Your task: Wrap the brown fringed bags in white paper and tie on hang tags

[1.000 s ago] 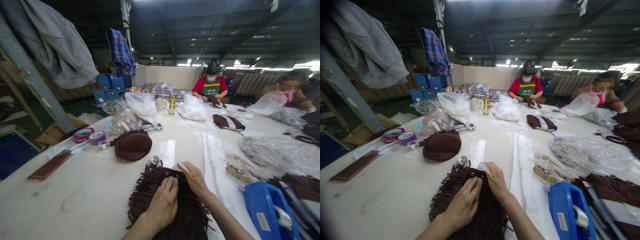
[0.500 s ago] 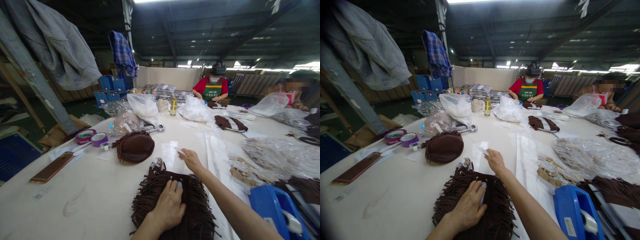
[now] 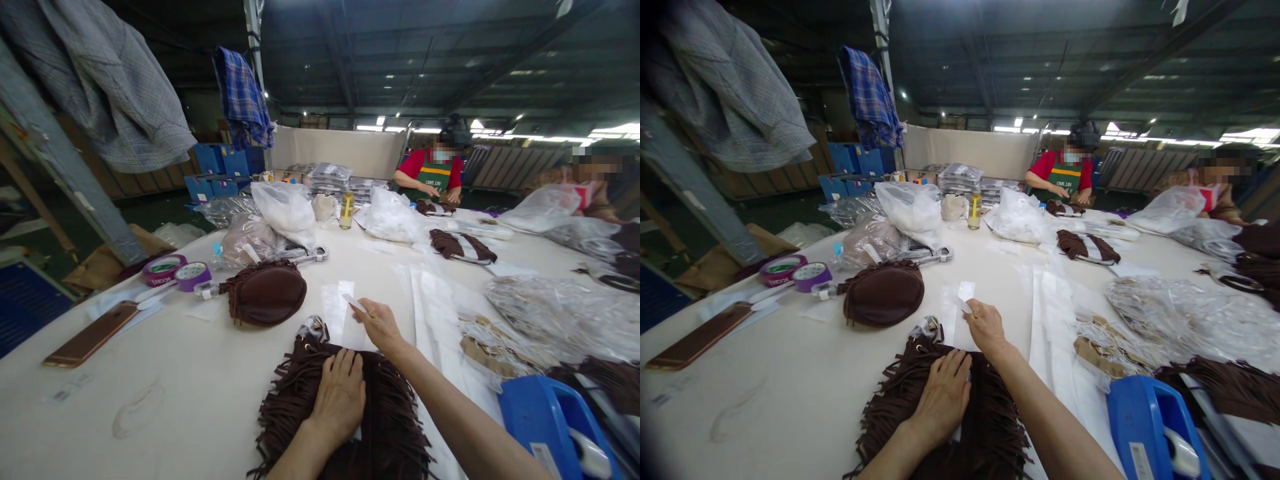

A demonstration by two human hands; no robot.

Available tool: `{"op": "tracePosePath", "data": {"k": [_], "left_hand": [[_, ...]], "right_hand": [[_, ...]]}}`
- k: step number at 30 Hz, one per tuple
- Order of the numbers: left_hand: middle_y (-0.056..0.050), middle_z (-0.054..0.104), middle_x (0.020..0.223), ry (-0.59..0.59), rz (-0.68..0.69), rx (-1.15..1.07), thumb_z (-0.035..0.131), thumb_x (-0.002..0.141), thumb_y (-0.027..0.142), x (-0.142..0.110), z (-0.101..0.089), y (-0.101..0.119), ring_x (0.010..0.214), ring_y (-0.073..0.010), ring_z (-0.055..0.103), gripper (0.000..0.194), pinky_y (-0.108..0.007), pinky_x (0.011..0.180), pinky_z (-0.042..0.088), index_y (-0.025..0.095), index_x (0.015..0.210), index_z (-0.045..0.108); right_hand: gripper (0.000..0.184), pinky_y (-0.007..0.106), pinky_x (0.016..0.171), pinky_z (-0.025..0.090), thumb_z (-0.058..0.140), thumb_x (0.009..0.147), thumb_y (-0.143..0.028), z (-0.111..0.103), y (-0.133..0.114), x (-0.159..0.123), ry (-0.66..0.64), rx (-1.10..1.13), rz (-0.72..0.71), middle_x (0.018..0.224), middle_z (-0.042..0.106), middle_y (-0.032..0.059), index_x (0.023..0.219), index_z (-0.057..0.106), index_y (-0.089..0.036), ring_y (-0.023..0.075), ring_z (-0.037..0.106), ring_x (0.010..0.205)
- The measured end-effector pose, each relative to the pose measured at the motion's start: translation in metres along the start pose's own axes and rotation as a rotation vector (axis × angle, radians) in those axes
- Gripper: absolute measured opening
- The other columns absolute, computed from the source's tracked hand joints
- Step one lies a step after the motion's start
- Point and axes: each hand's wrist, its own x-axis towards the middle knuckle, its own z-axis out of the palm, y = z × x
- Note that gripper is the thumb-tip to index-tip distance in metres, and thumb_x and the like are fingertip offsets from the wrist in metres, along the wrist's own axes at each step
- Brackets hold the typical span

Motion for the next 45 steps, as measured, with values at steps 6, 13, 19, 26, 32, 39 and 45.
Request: {"op": "tracePosePath", "data": {"k": [6, 13, 19, 26, 32, 39, 45], "left_hand": [[-0.011, 0.049, 0.13, -0.045, -0.051, -0.023, 0.04, 0.086, 0.019, 0.002, -0.001, 0.005, 0.123, -0.0266, 0.039, 0.04, -0.048, 0.102, 0.032, 0.012, 0.125, 0.047], [-0.015, 0.054, 0.12, 0.0, -0.044, -0.1, 0.042, 0.083, 0.016, 0.003, -0.005, 0.005, 0.117, -0.028, 0.043, 0.035, -0.048, 0.098, 0.034, 0.011, 0.116, 0.053], [-0.016, 0.051, 0.124, -0.058, -0.07, -0.144, 0.043, 0.081, 0.017, -0.008, 0.007, -0.017, 0.122, -0.0292, 0.039, 0.036, -0.047, 0.101, 0.033, 0.011, 0.115, 0.053], [-0.014, 0.049, 0.129, -0.085, 0.051, -0.143, 0.04, 0.082, 0.015, -0.012, -0.005, -0.028, 0.123, -0.0208, 0.041, 0.043, -0.034, 0.103, 0.035, 0.012, 0.125, 0.044], [-0.025, 0.044, 0.13, -0.028, 0.071, -0.061, 0.038, 0.081, 0.009, -0.035, -0.018, -0.03, 0.126, -0.0293, 0.036, 0.045, -0.047, 0.103, 0.032, 0.0, 0.125, 0.042], [-0.011, 0.061, 0.113, 0.208, 0.324, -0.297, 0.035, 0.089, 0.013, -0.048, -0.034, -0.024, 0.11, -0.019, 0.052, 0.031, -0.037, 0.096, 0.043, 0.014, 0.112, 0.057], [-0.007, 0.067, 0.096, -0.006, 0.382, -0.514, 0.046, 0.088, 0.019, -0.047, -0.049, -0.022, 0.096, -0.0161, 0.057, 0.022, -0.029, 0.09, 0.046, 0.014, 0.093, 0.067]], "right_hand": [[0.023, 0.023, 0.06, 0.04, 0.046, 0.082, -0.021, -0.004, -0.004, 0.01, 0.044, -0.023, 0.003, 0.06, 0.065, 0.0023, 0.062, 0.056, -0.02, 0.0155, 0.06, 0.06], [0.023, 0.024, 0.061, 0.045, 0.043, 0.076, -0.01, -0.007, -0.024, -0.048, -0.016, 0.014, -0.112, 0.067, 0.067, 0.0021, 0.073, 0.063, -0.02, 0.0165, 0.062, 0.065], [0.039, 0.032, 0.09, 0.048, 0.04, 0.079, -0.01, 0.038, -0.009, -0.149, 0.134, 0.119, -0.297, 0.113, 0.063, 0.0117, 0.113, 0.059, -0.014, 0.0197, 0.059, 0.105], [0.05, 0.04, 0.097, 0.045, 0.039, 0.085, -0.01, 0.063, 0.01, -0.175, 0.279, 0.032, -0.493, 0.128, 0.052, 0.0156, 0.135, 0.038, -0.015, 0.0219, 0.045, 0.122], [0.046, 0.044, 0.088, 0.051, 0.038, 0.083, -0.007, 0.059, 0.009, -0.179, 0.336, -0.099, -0.629, 0.113, 0.062, 0.0172, 0.128, 0.046, -0.011, 0.0249, 0.051, 0.115], [0.033, 0.04, 0.081, 0.054, 0.037, 0.085, -0.005, 0.058, -0.002, -0.18, 0.407, -0.145, -0.657, 0.097, 0.069, 0.0135, 0.107, 0.06, -0.012, 0.0228, 0.061, 0.1], [0.029, 0.032, 0.068, 0.053, 0.034, 0.09, -0.01, 0.051, -0.012, -0.183, 0.298, -0.113, -0.611, 0.072, 0.064, 0.0093, 0.082, 0.062, -0.014, 0.0182, 0.059, 0.074]]}}
